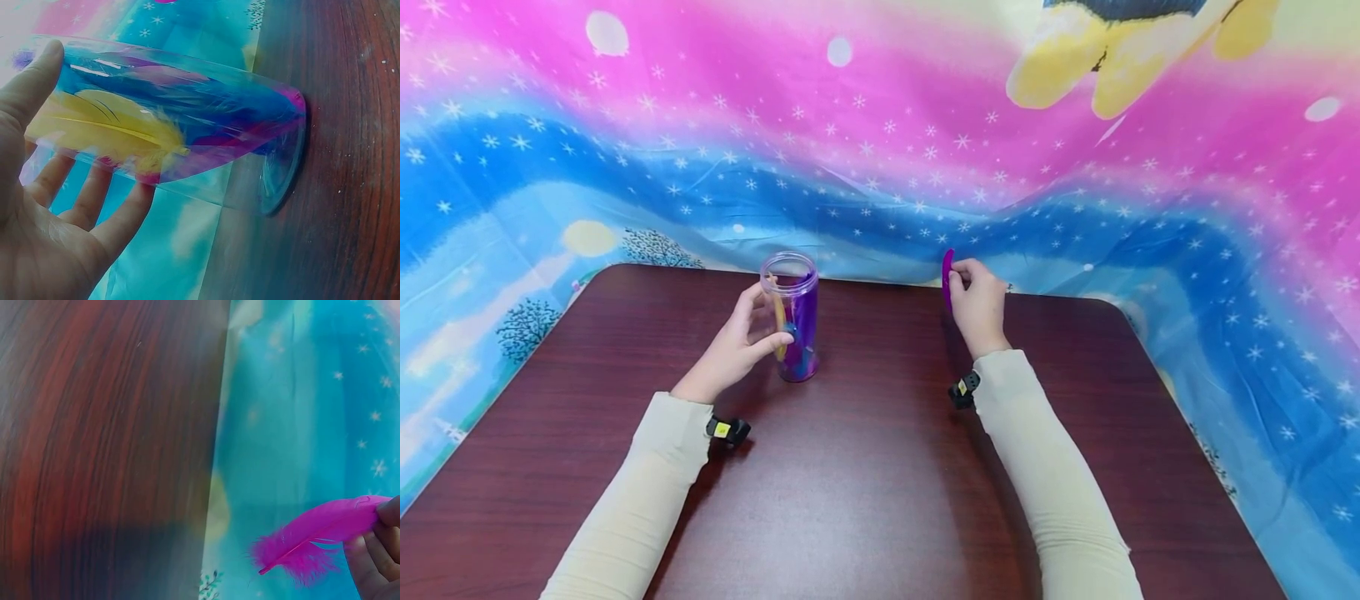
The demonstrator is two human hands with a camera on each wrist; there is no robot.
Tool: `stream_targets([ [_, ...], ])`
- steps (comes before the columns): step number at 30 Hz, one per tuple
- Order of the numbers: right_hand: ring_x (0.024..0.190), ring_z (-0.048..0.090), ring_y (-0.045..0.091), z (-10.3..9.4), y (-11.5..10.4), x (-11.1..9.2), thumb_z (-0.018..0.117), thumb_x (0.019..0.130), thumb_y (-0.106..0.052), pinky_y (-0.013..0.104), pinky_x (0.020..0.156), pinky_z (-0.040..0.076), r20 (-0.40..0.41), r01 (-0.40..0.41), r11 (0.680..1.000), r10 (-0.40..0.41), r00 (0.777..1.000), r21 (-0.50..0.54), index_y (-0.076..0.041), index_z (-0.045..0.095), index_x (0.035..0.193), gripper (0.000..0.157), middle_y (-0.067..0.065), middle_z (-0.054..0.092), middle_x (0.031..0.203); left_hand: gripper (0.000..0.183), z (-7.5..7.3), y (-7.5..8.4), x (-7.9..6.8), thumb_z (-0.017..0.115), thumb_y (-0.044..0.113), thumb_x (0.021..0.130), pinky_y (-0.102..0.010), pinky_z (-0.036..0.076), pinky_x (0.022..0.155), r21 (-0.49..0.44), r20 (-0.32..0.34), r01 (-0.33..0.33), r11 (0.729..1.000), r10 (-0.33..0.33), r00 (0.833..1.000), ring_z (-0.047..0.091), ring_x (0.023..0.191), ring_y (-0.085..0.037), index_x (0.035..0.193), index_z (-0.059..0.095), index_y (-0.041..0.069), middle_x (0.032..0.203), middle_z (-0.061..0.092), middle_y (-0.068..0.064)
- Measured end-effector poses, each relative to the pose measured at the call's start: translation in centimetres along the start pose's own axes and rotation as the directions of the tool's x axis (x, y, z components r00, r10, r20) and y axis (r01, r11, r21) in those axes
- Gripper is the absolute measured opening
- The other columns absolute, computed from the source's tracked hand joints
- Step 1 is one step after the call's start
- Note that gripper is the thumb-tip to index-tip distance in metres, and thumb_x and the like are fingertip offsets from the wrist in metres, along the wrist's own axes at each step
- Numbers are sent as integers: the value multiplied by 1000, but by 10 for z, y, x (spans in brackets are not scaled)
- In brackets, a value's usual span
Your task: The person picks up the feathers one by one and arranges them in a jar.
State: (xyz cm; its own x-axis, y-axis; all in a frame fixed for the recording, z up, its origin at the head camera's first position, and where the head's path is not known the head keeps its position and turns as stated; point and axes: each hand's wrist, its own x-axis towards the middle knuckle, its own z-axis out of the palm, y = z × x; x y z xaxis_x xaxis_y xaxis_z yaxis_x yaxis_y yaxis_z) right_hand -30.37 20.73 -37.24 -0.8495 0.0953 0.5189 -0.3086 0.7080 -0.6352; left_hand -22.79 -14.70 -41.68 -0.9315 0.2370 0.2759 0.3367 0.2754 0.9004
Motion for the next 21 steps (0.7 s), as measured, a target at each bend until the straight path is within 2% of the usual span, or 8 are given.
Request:
stream_targets([
  [21, 87, 71, 26, 4, -31, -1, 66, 100, -15, 37, 77, 58, -75, 59, 995, -54, 996, 76, -1, 75, 110, 20, 14, 76, 98, 82, -1, -1, 0, 73, 20, 96, -56, 44, 109, 1, 6, 5, 1000, -5, 1000, 45, 137, -39, 159, 20, 20, 148, 40, -19],
])
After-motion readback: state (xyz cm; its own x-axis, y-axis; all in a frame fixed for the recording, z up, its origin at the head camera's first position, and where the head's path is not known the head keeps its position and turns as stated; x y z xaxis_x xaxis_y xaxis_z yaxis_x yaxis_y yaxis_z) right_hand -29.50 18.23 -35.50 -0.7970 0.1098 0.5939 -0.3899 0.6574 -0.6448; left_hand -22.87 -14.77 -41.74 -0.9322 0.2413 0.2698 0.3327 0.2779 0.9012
